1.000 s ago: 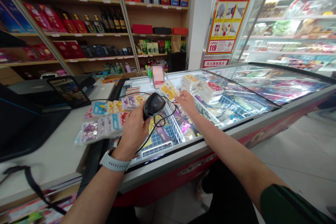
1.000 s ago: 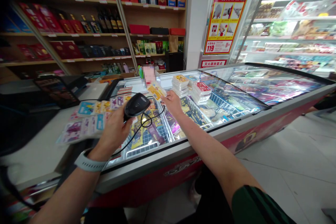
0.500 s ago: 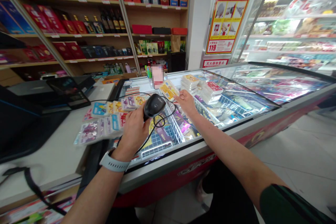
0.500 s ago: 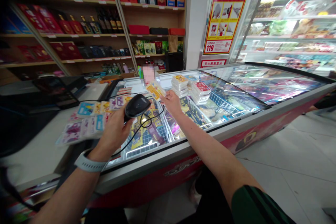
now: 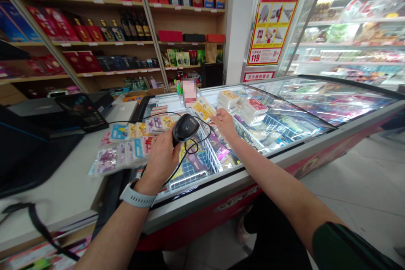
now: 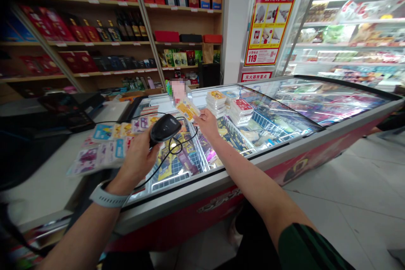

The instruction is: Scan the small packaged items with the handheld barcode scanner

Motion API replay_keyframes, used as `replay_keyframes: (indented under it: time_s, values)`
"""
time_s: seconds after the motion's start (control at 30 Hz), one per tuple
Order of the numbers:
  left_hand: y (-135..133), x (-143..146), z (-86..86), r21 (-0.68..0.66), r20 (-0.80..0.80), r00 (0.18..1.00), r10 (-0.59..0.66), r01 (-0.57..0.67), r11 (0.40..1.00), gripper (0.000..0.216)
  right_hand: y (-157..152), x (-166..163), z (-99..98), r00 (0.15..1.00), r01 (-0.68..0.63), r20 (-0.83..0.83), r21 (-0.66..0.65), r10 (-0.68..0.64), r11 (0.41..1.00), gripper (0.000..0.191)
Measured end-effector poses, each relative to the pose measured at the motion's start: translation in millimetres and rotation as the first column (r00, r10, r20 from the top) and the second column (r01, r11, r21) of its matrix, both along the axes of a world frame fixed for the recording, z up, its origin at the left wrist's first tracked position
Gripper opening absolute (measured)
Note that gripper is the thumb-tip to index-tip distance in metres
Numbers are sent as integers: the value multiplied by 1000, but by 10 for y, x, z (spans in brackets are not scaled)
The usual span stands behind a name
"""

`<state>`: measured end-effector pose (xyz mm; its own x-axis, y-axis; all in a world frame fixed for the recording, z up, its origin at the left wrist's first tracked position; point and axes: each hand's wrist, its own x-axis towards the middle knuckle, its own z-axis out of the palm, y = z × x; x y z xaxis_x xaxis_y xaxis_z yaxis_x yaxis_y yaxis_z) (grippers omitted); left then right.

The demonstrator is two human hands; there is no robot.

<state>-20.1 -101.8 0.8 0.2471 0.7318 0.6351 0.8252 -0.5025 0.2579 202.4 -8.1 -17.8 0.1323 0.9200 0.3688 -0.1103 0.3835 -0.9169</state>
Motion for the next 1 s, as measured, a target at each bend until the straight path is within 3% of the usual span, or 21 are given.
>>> replay_keyframes:
  time_s: [0.13,0.23,0.3,0.4,0.5,0.63,0.87,1.0]
  values:
    - [-1,-8,-3,-4,-12,1000,2,-2,1000,57,10,70,0,991,104,84,52,-108,993,27]
    - [-4,-11,-7,3,-5,1000,9,-9,1000,57,-82,227,41,902,258,315,158,-296,953,23]
    - [-8,-11,-2,8,4,1000,9,-9,1000,57,-207,384,72,725,342,527,284,-444,896,24]
    - [-17,-12,22,13,27,999,27,-27,1000,57,-444,641,89,341,329,736,489,-584,808,25]
    - [-22,-22,55,22,62,997,47,-48,999,58,-639,841,66,22,287,810,556,-586,780,25]
    - [-22,-43,74,40,104,992,65,-70,997,59,-709,936,16,-221,249,848,526,-481,813,24]
    - [0,-70,61,76,141,986,95,-106,991,57,-557,880,-17,-331,234,893,392,-306,890,27]
    - [-8,-78,84,82,144,984,104,-116,990,59,-530,776,36,-274,241,912,371,-304,897,26]
